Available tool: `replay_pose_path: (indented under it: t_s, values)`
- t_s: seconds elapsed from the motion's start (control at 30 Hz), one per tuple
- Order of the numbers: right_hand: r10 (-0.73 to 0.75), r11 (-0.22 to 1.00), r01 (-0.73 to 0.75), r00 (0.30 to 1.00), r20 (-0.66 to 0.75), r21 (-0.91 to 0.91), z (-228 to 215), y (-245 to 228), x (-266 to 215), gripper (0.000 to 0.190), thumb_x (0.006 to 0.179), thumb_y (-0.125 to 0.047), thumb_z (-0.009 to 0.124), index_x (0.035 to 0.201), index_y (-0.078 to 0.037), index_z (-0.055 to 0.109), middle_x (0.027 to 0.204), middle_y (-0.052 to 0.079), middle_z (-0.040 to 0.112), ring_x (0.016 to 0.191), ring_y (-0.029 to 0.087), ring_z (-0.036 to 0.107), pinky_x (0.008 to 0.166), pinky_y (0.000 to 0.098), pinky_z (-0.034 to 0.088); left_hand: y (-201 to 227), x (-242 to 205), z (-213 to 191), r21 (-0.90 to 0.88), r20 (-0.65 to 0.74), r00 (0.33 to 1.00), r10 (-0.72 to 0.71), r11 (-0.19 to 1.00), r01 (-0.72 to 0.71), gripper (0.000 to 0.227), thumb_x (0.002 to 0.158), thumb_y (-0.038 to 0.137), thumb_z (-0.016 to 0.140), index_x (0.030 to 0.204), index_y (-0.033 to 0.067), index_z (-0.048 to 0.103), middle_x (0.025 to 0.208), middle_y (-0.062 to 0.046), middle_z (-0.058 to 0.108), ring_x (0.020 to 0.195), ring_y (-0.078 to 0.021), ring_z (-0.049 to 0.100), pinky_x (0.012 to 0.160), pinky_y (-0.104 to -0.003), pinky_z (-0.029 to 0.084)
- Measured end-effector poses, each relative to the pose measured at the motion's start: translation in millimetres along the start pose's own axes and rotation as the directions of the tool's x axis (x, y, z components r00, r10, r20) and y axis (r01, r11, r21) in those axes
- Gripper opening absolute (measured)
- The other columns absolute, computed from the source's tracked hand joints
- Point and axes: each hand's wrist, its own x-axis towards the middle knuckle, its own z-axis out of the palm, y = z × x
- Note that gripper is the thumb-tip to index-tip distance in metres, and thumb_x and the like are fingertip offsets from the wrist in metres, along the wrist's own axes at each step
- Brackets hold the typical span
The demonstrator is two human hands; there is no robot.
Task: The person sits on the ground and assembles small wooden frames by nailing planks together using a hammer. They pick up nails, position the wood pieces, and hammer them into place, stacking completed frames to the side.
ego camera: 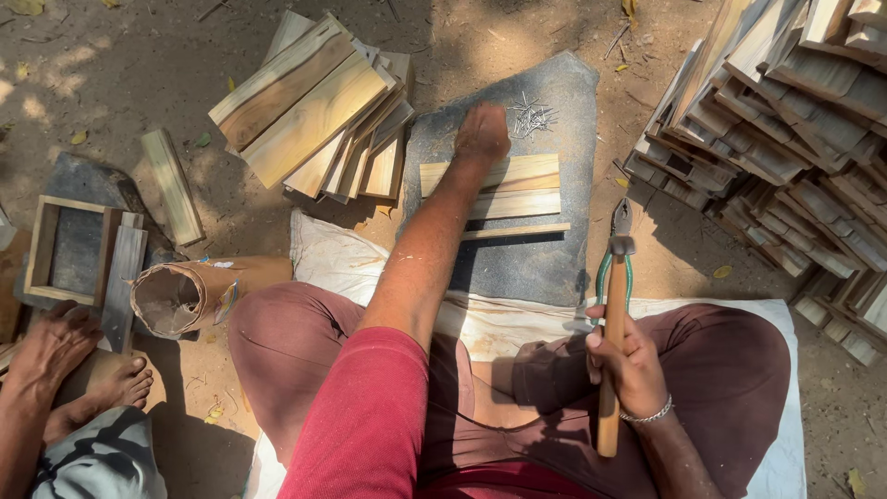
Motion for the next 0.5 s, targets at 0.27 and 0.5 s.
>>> replay_pose_path:
  t_s: [0.27, 0.5]
  values:
    - [-0.147, 0.982, 0.131, 0.982, -0.116, -0.138, 9.7, -9.4, -0.6, 0.051, 0.103, -0.023, 0.057, 0.147, 0.0, 0.045, 0.077, 0.001, 0.058, 0.057, 0.006, 0.054, 0.05, 0.0226, 0.046, 7.9, -133.4, -113.4, -0.632, 0.008, 0.999, 0.038, 0.774, -0.024, 0.009, 0.092, 0.001, 0.065, 0.101, 0.002, 0.066, 0.088, -0.013, 0.072, 0.083, -0.0201, 0.068, 0.078, -0.035, 0.054]
    - [-0.118, 0.869, 0.037, 0.984, -0.134, -0.494, 39.9, -12.1, 7.6, 0.06, 0.101, -0.033, 0.057, 0.155, -0.01, 0.043, 0.073, 0.006, 0.06, 0.054, 0.012, 0.055, 0.048, 0.0295, 0.045, 17.6, -204.8, -110.6, -0.872, 0.073, 0.997, 0.018, 0.486, 0.055, 0.007, 0.093, 0.007, 0.067, 0.1, 0.0053, 0.069, 0.098, -0.005, 0.074, 0.093, -0.0136, 0.068, 0.083, -0.031, 0.055]
